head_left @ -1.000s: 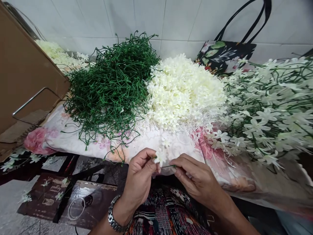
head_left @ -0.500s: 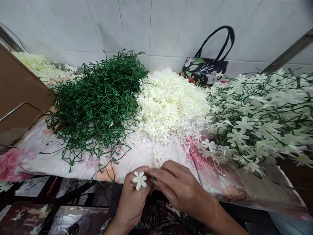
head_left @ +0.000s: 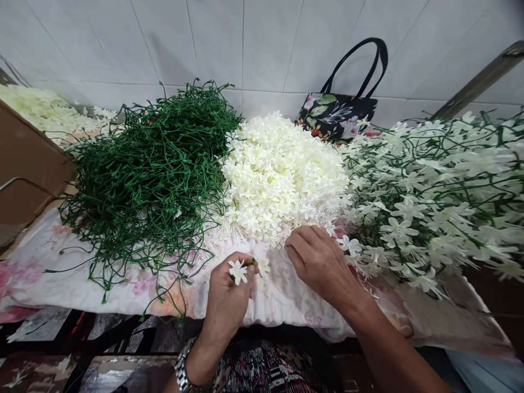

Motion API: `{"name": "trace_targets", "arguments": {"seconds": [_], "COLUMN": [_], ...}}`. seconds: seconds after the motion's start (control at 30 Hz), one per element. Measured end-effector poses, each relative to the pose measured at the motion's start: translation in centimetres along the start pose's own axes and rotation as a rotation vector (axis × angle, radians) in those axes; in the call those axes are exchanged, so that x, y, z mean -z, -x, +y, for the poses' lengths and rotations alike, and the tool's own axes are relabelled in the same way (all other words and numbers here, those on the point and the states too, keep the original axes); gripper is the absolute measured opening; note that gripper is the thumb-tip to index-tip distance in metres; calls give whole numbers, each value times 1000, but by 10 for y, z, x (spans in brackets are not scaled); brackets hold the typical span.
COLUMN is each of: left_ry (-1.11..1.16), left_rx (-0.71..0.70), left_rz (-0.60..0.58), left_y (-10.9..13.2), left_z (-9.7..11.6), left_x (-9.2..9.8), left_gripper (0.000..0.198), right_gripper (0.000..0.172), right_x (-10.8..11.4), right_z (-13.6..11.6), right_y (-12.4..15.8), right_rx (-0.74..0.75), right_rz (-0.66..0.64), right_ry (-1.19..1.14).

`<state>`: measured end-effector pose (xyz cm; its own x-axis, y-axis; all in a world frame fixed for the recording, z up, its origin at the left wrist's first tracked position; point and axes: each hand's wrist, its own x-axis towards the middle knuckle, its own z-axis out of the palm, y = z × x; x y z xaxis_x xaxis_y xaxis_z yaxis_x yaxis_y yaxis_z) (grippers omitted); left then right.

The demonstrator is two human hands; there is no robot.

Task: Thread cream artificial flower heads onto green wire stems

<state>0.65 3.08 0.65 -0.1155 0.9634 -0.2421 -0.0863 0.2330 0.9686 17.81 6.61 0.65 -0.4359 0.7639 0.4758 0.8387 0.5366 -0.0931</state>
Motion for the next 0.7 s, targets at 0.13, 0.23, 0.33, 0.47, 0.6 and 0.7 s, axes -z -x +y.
{"name": "trace_targets", "arguments": {"seconds": [0.13, 0.23, 0.33, 0.47, 0.6, 0.7], "left_ry": [-231, -524, -804, -992, -726, -420], "left_rx": [-131, -303, -408, -399, -328, -171], "left_rz": [44, 1, -70, -77, -40, -37], "left_y": [-5, -10, -12, -10, -9, -6], "left_z": [10, 14, 13, 12, 16, 17], "left_x": [5, 2, -4, -9, -6, -2], "left_gripper": [3, 16, 31, 29, 16, 6], "right_gripper": [22, 19, 18, 18, 17, 16], "right_x": [6, 6, 4, 1, 2, 3], "right_z": [-1, -7, -16, -26, -32, -36], "right_y": [8, 9, 8, 7, 8, 8], "right_rx": [-18, -37, -37, -53, -69, -99], "right_rz": [3, -14, -33, -40, -10, 34], "right_ry": [-118, -257, -372, -444, -494, -511]}}
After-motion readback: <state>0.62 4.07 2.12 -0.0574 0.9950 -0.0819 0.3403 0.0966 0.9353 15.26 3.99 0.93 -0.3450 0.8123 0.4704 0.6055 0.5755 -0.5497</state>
